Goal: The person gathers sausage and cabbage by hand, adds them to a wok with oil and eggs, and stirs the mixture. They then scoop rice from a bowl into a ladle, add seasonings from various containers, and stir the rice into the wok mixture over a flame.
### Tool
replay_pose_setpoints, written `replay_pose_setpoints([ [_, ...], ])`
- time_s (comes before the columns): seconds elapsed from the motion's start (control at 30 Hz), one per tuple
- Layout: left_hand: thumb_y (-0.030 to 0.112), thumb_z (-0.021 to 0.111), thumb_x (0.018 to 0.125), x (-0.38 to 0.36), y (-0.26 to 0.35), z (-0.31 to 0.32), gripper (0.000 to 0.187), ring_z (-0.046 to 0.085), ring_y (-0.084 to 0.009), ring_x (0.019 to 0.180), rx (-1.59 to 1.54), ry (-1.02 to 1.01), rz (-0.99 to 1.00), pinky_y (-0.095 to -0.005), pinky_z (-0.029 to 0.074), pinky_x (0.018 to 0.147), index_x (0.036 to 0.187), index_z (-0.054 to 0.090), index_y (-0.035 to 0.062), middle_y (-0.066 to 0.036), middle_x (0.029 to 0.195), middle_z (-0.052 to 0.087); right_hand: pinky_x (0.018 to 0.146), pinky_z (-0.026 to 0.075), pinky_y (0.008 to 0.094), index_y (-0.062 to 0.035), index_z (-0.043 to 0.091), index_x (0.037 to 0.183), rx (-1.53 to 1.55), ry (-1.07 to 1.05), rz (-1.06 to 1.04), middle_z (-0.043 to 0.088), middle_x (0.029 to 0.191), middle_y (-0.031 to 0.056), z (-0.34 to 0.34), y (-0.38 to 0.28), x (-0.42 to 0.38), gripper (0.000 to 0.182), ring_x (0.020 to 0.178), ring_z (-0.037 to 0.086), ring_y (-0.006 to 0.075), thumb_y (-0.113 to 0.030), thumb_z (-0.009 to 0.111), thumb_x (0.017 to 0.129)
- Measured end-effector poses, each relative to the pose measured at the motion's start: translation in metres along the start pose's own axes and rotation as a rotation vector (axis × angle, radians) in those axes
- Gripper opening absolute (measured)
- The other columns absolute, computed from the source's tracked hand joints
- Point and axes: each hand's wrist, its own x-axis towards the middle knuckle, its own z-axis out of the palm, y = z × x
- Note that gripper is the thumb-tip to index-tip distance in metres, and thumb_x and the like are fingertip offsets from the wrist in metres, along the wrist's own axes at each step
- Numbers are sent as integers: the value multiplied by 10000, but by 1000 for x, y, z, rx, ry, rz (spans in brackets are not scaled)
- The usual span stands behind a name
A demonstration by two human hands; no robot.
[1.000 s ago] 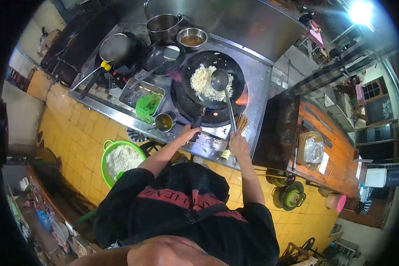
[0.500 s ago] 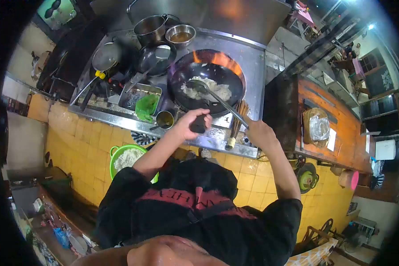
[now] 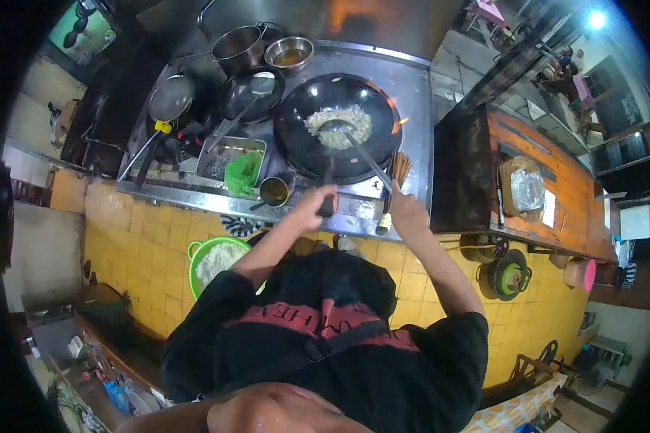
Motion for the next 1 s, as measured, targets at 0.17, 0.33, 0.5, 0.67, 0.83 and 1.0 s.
replay_pose_setpoints([
  [0.17, 149, 619, 813, -72, 1, 35, 138, 549, -173, 526, -2, -13, -215, -304, 470, 490, 777, 557, 32, -68, 652, 557, 711, 495, 499, -159, 424, 1348, 131, 47, 78, 617, 875, 233, -67, 0, -19, 551, 833, 610, 424, -108, 551, 814],
  [0.33, 97, 581, 853, 51, -19, -46, 137, 525, -143, 511, 206, 40, 65, -299, 474, 449, 918, 471, 46, -68, 707, 532, 693, 477, 527, -105, 499, 1203, 433, 66, 91, 619, 884, 265, -31, -16, 0, 349, 813, 602, 457, -213, 537, 874],
  [0.5, 114, 586, 848, 63, -12, -55, 143, 544, -159, 522, 175, 25, 142, -325, 487, 458, 909, 478, 43, -68, 693, 538, 772, 462, 521, 19, 517, 1033, 429, -22, 11, 592, 908, 324, 142, 1, 122, 354, 858, 586, 482, -312, 433, 940],
  [0.67, 127, 591, 845, 79, -14, -58, 147, 550, -166, 524, 202, -1, 94, -338, 489, 457, 918, 502, 35, -68, 687, 549, 758, 472, 497, 74, 538, 956, 467, 75, 171, 602, 891, 329, 72, -32, 107, 429, 875, 603, 448, -334, 408, 955],
  [0.83, 150, 612, 828, 69, -12, -24, 187, 565, -184, 561, 122, 148, -39, -335, 485, 505, 921, 544, 3, -102, 720, 595, 679, 482, 472, 54, 557, 958, 475, -489, 214, 634, 815, 236, 15, -19, 81, 409, 784, 640, 370, -329, 417, 956],
  [1.0, 140, 590, 852, -48, 56, 46, 159, 556, -196, 615, -596, -204, -271, -352, 497, 582, 834, 510, 4, -87, 708, 552, 688, 499, 489, -94, 506, 1170, -21, -216, 56, 639, 823, 227, -104, -43, -7, 311, 783, 634, 388, -234, 494, 893],
])
